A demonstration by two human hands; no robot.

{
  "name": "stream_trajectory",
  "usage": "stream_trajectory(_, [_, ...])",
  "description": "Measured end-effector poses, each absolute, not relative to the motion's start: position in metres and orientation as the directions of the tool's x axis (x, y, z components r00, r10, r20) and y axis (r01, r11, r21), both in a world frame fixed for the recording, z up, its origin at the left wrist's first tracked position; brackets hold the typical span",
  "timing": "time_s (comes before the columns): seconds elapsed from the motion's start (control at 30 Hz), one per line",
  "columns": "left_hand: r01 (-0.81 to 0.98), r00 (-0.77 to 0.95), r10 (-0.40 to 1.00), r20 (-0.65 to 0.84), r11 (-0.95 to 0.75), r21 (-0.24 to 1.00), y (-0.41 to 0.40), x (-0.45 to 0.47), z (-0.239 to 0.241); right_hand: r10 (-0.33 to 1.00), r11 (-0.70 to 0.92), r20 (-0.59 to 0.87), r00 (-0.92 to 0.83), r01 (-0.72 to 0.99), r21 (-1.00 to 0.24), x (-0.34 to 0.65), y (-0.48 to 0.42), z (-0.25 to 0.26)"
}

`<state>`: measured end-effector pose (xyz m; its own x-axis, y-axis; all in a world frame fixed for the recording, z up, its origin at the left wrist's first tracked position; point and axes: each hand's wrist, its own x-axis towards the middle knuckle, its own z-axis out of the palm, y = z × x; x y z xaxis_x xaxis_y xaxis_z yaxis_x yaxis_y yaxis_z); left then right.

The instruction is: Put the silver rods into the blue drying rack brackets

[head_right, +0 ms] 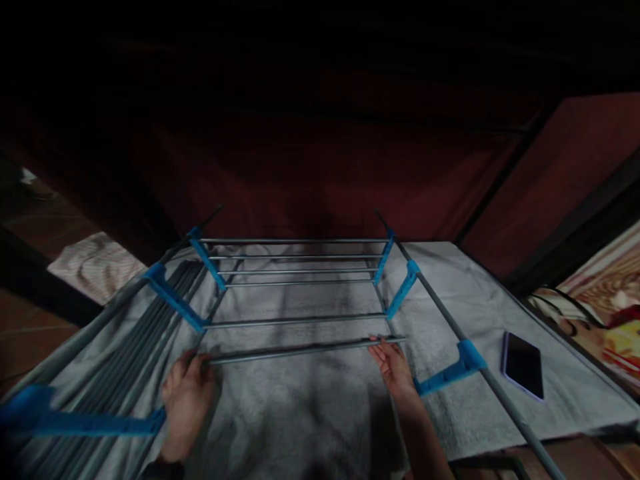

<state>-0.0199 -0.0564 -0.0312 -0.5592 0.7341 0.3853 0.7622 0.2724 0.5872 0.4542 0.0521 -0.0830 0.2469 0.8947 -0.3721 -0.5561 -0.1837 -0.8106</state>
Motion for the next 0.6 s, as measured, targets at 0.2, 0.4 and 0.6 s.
stream_trajectory(0.2, [-0.095, -0.847, 0.504, -0.171, 0.173, 0.980, -0.032, -0.026, -0.027, 0.891, -0.162, -0.373, 0.259, -0.587, -0.793, 0.451, 0.053, -0.082])
stream_trajectory(0.4, [-0.514, -0.759, 0.493, -0.425, -0.054, 0.856, -0.030, -0.017, -0.021, 0.904, -0.156, -0.349, 0.249, -0.568, -0.808, 0.447, 0.054, -0.079])
stream_trajectory(0.6, [-0.504, -0.785, 0.493, -0.375, -0.157, 0.849, -0.042, -0.019, -0.016, 0.890, -0.139, -0.352, 0.289, -0.563, -0.815, 0.445, 0.056, -0.074])
